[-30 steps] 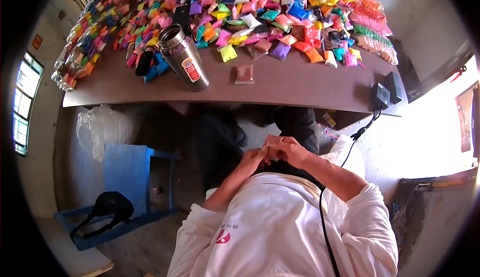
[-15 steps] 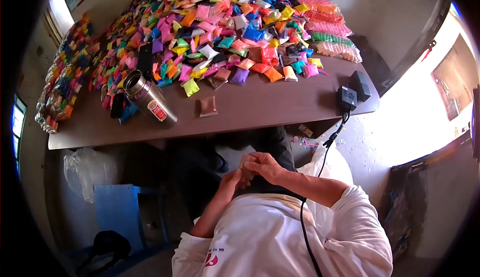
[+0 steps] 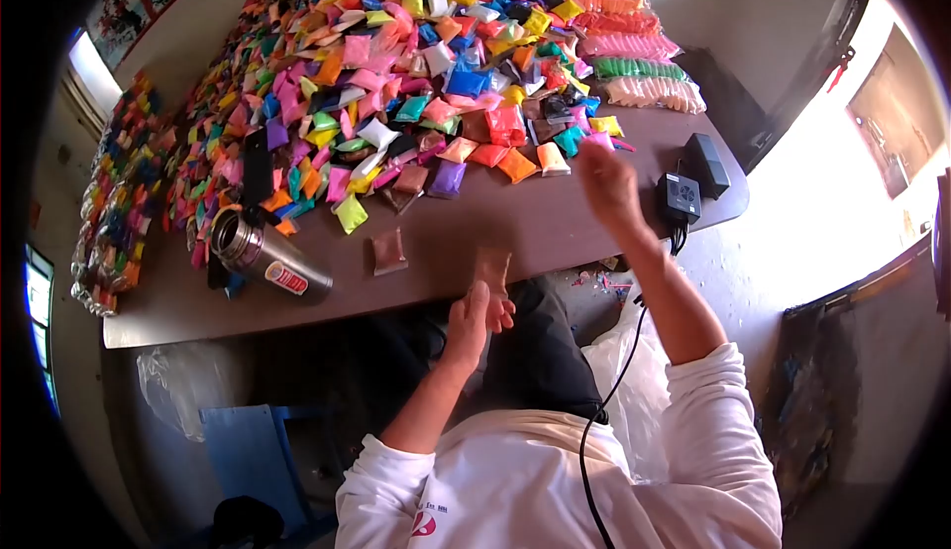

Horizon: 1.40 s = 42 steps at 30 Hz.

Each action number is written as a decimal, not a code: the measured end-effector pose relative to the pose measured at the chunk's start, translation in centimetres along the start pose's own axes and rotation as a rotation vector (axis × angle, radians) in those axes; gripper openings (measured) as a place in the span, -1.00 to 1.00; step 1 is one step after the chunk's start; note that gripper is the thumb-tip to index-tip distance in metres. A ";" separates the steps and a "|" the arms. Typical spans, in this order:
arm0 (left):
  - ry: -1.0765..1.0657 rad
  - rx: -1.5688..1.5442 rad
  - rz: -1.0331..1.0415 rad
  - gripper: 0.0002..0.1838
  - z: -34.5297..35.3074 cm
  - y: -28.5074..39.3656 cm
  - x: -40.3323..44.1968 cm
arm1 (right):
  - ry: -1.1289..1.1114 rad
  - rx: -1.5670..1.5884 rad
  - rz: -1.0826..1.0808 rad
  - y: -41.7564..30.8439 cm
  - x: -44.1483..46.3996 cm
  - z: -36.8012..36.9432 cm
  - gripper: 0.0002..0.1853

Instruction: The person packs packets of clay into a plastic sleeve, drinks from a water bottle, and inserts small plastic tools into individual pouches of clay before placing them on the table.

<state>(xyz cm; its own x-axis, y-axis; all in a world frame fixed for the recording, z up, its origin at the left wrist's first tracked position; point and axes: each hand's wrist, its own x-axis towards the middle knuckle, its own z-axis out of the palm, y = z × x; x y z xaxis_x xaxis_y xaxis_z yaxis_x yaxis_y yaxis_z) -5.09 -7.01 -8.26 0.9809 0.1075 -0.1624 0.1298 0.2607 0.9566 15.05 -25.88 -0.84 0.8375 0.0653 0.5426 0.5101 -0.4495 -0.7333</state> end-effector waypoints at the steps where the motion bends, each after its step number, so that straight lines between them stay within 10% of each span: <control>1: 0.022 -0.039 -0.052 -0.38 -0.1 -0.9 0.2 | 0.068 -0.135 0.001 1.0 1.9 -1.3 -0.84; 23: 0.028 -0.047 -0.103 -0.31 -1.2 -1.1 1.6 | -0.394 -0.715 -0.009 13.2 9.5 -2.0 -0.81; 29: 0.062 -0.116 -0.104 -0.34 -0.8 -1.2 1.4 | -0.126 -0.657 -0.098 8.1 8.9 -3.3 -0.86; 33: 0.119 -0.169 -0.188 -0.35 0.0 -1.0 1.4 | -0.455 -0.268 0.078 0.3 2.2 -1.3 -0.92; 37: 0.130 -0.216 -0.202 -0.36 0.7 -0.9 1.4 | -0.699 -0.069 -0.356 -3.1 -6.3 3.1 -0.96; 42: 0.107 -0.334 -0.170 -0.41 0.3 -1.6 1.4 | -0.684 -0.062 -0.283 -4.9 -7.9 4.7 -0.90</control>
<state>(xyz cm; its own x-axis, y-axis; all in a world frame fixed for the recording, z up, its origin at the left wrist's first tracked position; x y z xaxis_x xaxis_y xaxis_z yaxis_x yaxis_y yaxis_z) -3.88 -7.56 -9.92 0.9265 0.1310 -0.3528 0.2171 0.5797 0.7854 6.87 -20.03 -3.40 0.6211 0.7172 0.3160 0.7295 -0.3815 -0.5677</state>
